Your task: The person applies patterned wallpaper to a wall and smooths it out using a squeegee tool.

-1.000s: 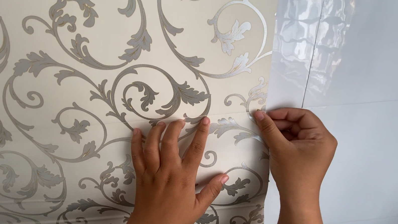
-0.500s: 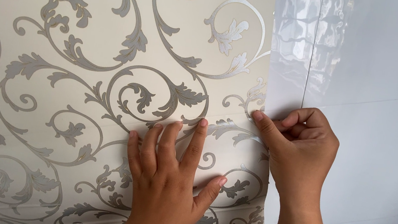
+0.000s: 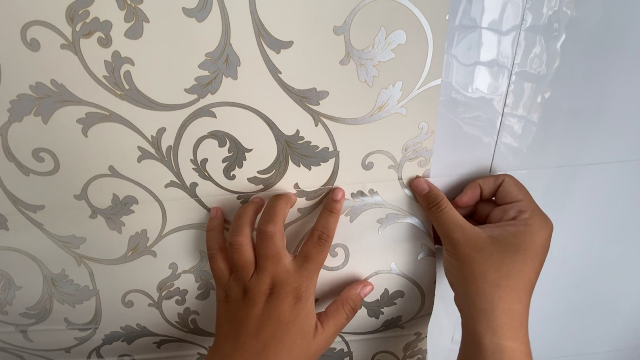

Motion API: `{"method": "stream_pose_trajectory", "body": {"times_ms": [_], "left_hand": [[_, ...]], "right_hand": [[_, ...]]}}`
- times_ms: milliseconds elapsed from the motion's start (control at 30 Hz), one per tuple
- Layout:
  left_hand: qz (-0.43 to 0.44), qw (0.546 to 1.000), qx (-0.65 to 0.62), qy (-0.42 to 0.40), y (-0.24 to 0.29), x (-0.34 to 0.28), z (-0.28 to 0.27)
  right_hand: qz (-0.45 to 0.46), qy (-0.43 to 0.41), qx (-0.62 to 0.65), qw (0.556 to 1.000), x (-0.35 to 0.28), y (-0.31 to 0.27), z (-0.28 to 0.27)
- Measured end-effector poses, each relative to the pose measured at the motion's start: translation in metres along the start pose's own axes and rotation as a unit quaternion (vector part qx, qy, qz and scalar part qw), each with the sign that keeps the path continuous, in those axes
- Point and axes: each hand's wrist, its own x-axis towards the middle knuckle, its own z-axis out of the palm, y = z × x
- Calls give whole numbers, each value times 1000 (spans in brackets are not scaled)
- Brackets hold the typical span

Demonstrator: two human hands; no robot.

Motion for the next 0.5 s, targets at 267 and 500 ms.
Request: {"method": "stream_pose_trajectory", "body": {"times_ms": [267,500], "left_hand": [[-16,1000,-18,-5,6,2,0],[8,999,-32,4,16,12,4]], "right_hand": [[22,-42,26,999,3,-2,-5],[19,-51,44,998,4,1,-7]]}}
